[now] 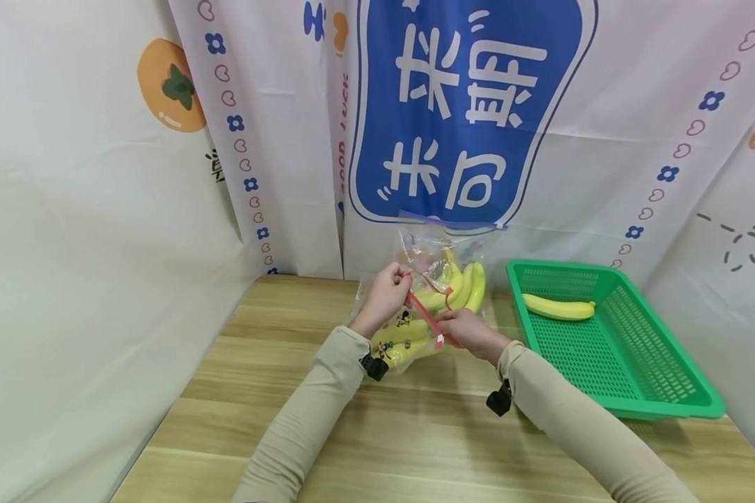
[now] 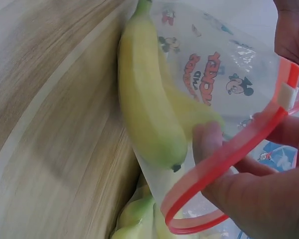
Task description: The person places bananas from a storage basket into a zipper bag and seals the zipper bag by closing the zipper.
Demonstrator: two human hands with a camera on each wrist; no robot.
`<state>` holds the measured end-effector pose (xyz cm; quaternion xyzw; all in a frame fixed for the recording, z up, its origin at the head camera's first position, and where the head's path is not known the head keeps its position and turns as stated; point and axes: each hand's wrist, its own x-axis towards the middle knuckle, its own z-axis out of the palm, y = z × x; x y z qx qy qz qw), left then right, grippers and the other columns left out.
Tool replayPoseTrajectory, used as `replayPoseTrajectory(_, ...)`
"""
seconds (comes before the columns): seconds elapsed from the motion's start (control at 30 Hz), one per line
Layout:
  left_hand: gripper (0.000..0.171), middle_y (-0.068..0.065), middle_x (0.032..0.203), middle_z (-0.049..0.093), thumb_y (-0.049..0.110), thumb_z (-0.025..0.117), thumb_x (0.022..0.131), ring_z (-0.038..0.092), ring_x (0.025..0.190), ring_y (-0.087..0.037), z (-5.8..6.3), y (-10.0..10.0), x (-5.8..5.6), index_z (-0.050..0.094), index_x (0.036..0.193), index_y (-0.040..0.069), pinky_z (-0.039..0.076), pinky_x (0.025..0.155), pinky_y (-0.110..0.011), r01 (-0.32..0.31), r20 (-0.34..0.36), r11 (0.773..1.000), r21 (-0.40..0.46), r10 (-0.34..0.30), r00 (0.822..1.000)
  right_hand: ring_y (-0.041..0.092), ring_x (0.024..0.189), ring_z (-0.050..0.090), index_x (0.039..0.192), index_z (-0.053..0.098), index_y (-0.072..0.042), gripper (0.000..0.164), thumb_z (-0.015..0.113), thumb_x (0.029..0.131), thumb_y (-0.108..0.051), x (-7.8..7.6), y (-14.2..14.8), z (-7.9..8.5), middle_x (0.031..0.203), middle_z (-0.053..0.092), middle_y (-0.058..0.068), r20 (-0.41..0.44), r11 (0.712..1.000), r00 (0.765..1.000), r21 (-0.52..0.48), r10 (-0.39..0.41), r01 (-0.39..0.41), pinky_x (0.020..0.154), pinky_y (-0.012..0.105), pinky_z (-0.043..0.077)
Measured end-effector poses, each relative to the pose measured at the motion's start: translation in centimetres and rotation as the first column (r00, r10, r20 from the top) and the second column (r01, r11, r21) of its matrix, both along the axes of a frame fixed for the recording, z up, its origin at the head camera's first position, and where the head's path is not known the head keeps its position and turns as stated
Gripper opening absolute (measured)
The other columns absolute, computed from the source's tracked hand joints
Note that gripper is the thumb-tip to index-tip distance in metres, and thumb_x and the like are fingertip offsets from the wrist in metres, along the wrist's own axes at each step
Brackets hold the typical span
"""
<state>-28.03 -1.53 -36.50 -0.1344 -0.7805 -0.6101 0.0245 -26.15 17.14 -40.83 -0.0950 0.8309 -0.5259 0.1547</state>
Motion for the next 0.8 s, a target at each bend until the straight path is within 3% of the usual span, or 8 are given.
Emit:
replayPoseTrajectory(0.23,0.009,-0.006,0.069,0.055,0.008,0.048,0.097,0.055,0.053,-0.016,0.0,0.0,0.0,0.054,0.095,0.002,0.051,0.053,-0.029,0.003,0.001,1.0,-0.003,-0.003,1.0,0.018,0.086,0.056,0.117,0.059,0.01,0.032,0.045,0.094,-0.008,-0.1,-0.4,-0.3,0.099,0.063,0.016,0.069,1.0,0.998,-0.025,0.015,-0.013,0.077,0.033,0.046)
replayPoseTrajectory(0.4,0.01,-0.007,0.071,0.054,0.008,0.048,0.097,0.054,0.053,-0.014,-0.1,0.0,-0.1,0.054,0.097,0.001,0.053,0.055,-0.031,0.011,0.001,1.0,0.023,-0.011,1.0,0.015,0.079,0.056,0.118,0.058,0.01,0.032,0.042,0.096,-0.006,0.2,-0.4,0.3,0.092,0.063,0.012,0.062,0.999,0.997,-0.011,0.053,-0.053,0.071,0.031,0.045)
replayPoseTrajectory(0.53,0.009,-0.006,0.07,0.053,0.008,0.048,0.098,0.053,0.053,-0.014,0.0,-0.1,-0.1,0.054,0.096,0.001,0.053,0.054,-0.029,0.005,0.004,1.0,0.026,-0.005,1.0,0.02,0.09,0.059,0.12,0.058,0.01,0.033,0.041,0.096,-0.005,0.7,0.4,1.4,0.106,0.064,0.019,0.026,0.995,0.995,0.024,0.101,-0.102,0.072,0.035,0.048)
replayPoseTrajectory(0.67,0.009,-0.006,0.069,0.053,0.008,0.048,0.097,0.054,0.053,-0.014,0.0,-0.1,-0.1,0.054,0.096,0.001,0.053,0.056,-0.031,0.007,0.007,1.0,0.029,-0.007,1.0,0.03,0.101,0.06,0.118,0.057,0.011,0.032,0.041,0.097,-0.007,1.0,2.0,2.6,0.11,0.063,0.021,0.047,0.99,0.989,0.017,0.138,-0.139,0.085,0.044,0.049)
replayPoseTrajectory(0.8,0.009,-0.006,0.069,0.053,0.008,0.048,0.097,0.054,0.053,-0.014,-0.1,-0.1,-0.1,0.054,0.096,0.001,0.054,0.057,-0.033,0.007,0.006,1.0,0.022,-0.007,1.0,0.034,0.103,0.059,0.118,0.056,0.012,0.032,0.043,0.099,-0.011,0.6,4.1,3.7,0.111,0.062,0.022,0.074,0.993,0.99,0.011,0.12,-0.121,0.089,0.045,0.048)
